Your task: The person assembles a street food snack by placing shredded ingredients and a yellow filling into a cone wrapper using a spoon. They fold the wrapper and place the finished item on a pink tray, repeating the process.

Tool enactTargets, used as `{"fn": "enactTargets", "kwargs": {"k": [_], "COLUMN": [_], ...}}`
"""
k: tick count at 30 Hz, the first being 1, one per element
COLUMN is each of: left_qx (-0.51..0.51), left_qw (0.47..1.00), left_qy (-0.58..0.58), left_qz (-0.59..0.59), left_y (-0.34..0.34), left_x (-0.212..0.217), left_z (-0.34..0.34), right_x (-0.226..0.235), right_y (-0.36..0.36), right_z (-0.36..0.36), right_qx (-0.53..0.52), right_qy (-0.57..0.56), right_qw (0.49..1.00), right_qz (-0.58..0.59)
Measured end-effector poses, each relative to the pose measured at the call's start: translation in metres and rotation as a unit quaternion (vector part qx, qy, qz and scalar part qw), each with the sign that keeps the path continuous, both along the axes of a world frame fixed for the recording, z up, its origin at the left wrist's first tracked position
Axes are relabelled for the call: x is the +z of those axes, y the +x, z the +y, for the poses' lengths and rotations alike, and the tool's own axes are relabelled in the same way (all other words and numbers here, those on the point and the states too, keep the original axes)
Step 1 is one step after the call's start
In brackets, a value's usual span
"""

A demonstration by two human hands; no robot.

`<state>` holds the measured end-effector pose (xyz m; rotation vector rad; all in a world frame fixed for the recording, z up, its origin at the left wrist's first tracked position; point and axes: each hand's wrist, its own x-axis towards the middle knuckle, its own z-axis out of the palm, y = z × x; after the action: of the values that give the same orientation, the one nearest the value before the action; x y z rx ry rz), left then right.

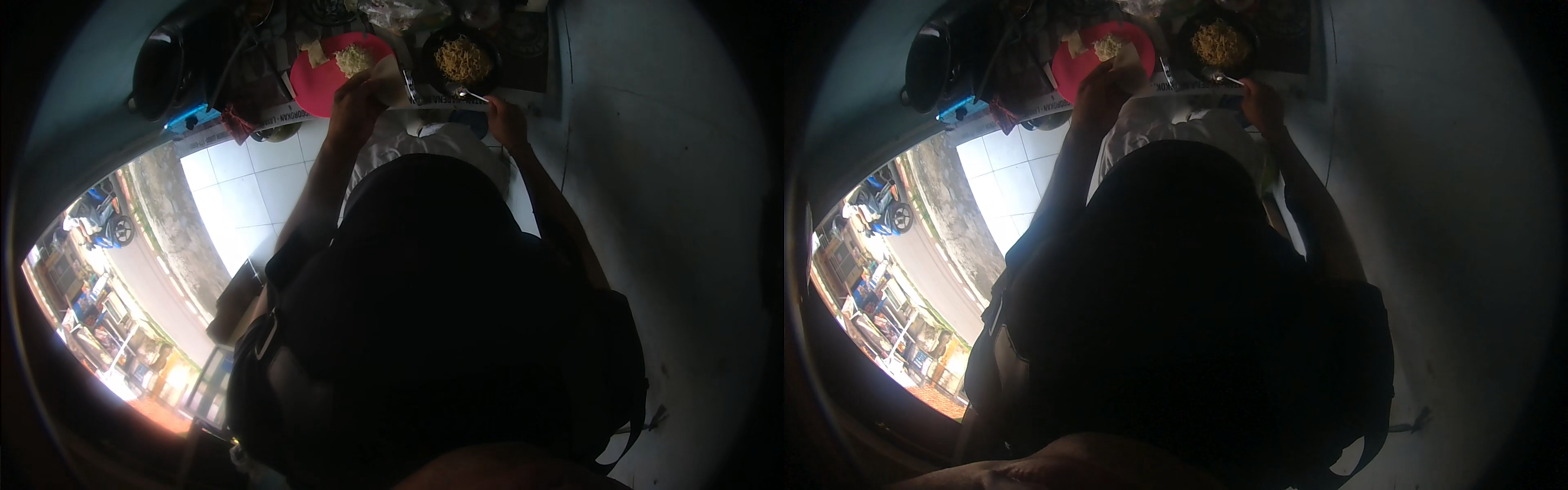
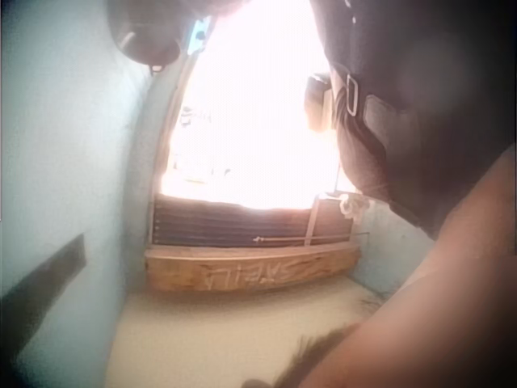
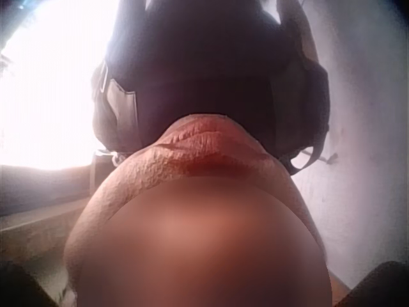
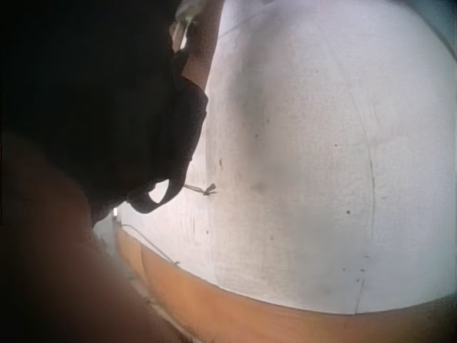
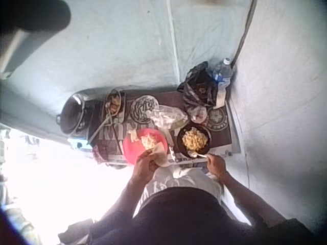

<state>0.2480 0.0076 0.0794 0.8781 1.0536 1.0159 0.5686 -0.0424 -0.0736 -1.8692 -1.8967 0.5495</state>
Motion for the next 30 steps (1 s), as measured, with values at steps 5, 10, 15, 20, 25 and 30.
{"fn": "enactTargets", "kwargs": {"k": [5, 10, 15, 20, 25, 30], "left_qx": [-0.002, -0.037, -0.033, -0.142, -0.034, -0.002], "left_qw": [1.0, 0.987, 0.991, 0.822, 0.992, 1.0], "left_qy": [-0.006, 0.098, 0.076, 0.314, 0.073, 0.002], "left_qz": [0.018, 0.123, 0.104, 0.454, 0.098, 0.013], "left_y": [0.0, 0.0, -0.001, -0.013, -0.001, 0.002], "left_x": [-0.002, -0.003, -0.004, -0.005, -0.007, -0.006], "left_z": [-0.001, 0.0, 0.001, 0.005, 0.001, 0.002], "right_x": [0.005, 0.01, 0.007, 0.001, 0.009, 0.022], "right_y": [0.004, 0.008, 0.018, 0.033, 0.041, 0.036], "right_z": [-0.003, -0.006, -0.003, 0.009, 0.031, 0.064], "right_qx": [0.006, 0.003, -0.016, 0.004, -0.066, -0.12], "right_qy": [-0.011, -0.026, -0.037, 0.015, -0.086, -0.061], "right_qw": [1.0, 1.0, 0.999, 0.999, 0.985, 0.979], "right_qz": [0.012, 0.016, 0.012, 0.038, 0.137, 0.151]}}
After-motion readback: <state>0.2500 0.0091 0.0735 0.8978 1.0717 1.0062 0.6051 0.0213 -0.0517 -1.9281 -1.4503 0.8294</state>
